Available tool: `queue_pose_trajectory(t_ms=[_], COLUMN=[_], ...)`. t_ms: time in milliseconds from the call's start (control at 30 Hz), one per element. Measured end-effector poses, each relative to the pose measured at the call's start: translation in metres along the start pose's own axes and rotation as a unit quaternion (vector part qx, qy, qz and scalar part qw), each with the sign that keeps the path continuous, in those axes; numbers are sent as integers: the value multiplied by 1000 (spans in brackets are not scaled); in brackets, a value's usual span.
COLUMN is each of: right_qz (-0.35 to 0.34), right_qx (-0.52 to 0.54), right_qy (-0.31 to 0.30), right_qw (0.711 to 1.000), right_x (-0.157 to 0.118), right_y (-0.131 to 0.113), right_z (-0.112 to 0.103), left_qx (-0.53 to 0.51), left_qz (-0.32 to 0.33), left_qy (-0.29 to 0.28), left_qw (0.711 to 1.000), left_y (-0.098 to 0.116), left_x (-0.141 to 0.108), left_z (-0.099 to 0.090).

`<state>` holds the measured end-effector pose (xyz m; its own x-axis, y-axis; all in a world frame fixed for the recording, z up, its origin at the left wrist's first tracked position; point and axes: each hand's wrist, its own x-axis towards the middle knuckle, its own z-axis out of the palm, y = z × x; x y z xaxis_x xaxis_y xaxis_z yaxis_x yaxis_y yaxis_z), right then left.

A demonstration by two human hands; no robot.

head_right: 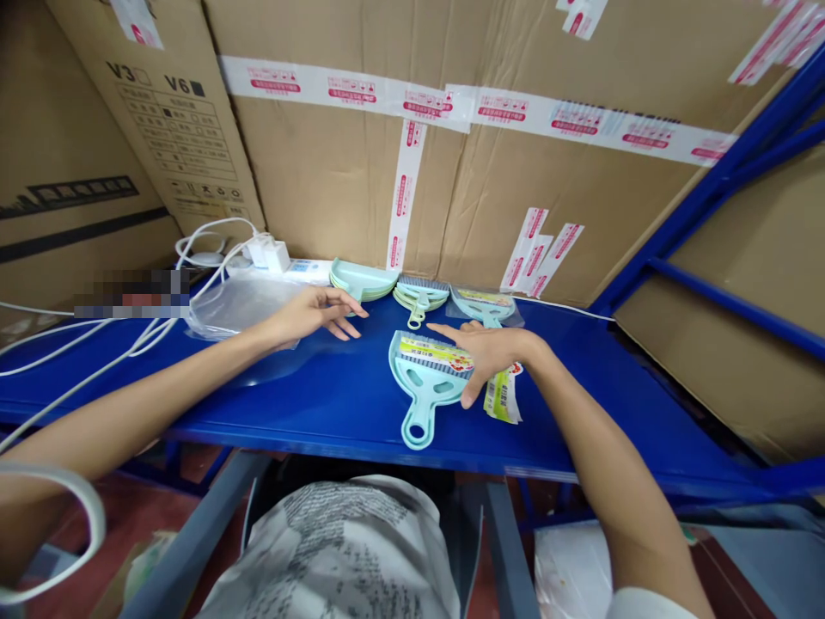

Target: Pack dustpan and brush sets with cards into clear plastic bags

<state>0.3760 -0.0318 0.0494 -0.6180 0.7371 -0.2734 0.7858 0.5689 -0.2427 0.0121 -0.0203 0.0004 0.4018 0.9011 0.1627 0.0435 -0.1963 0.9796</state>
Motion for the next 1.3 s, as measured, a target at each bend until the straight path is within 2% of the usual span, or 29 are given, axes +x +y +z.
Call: queue_pose_trajectory(t_ms=[167, 267, 367, 467, 533, 600, 633, 700, 767, 867, 967, 1167, 1300], right_qz=[54, 56, 68, 75, 80, 93, 103, 119, 111, 74, 64, 107, 106], right_qx=[-14, -13, -16, -16, -13, -7, -3, 6, 19, 78, 142, 159, 277], right_qy=[-49, -40, -21, 13, 38, 63, 75, 100, 131, 183, 210, 200, 199], right_qw=[997, 998, 997, 997, 996, 994, 992, 988, 985, 977, 965, 961, 934], right_x=[-2, -3, -2, 1, 2, 3, 3, 3, 4, 6, 11, 18, 17], right_y=[-29, -41, -47, -52, -58, -69, -75, -88, -97, -99, -88, -61, -57], right_z=[4, 11, 20, 29, 34, 40, 43, 50, 57, 63, 62, 53, 47], left_qx=[33, 72, 133, 198, 240, 276, 285, 291, 293, 272, 224, 132, 102], left_qz=[-8, 15, 68, 104, 112, 87, 53, -43, -145, -235, -248, -239, -217], left_qy=[-18, -49, -134, -242, -287, -306, -308, -298, -295, -326, -348, -356, -364], left_qw=[999, 996, 980, 944, 921, 907, 906, 908, 898, 874, 876, 894, 900], left_y=[-1, 2, 13, 29, 38, 43, 44, 43, 42, 39, 32, 18, 22], left_x=[0, -5, -16, -26, -28, -28, -27, -26, -26, -27, -23, -10, -10], left_z=[3, 7, 9, 5, -1, -8, -12, -19, -25, -31, -33, -37, -44])
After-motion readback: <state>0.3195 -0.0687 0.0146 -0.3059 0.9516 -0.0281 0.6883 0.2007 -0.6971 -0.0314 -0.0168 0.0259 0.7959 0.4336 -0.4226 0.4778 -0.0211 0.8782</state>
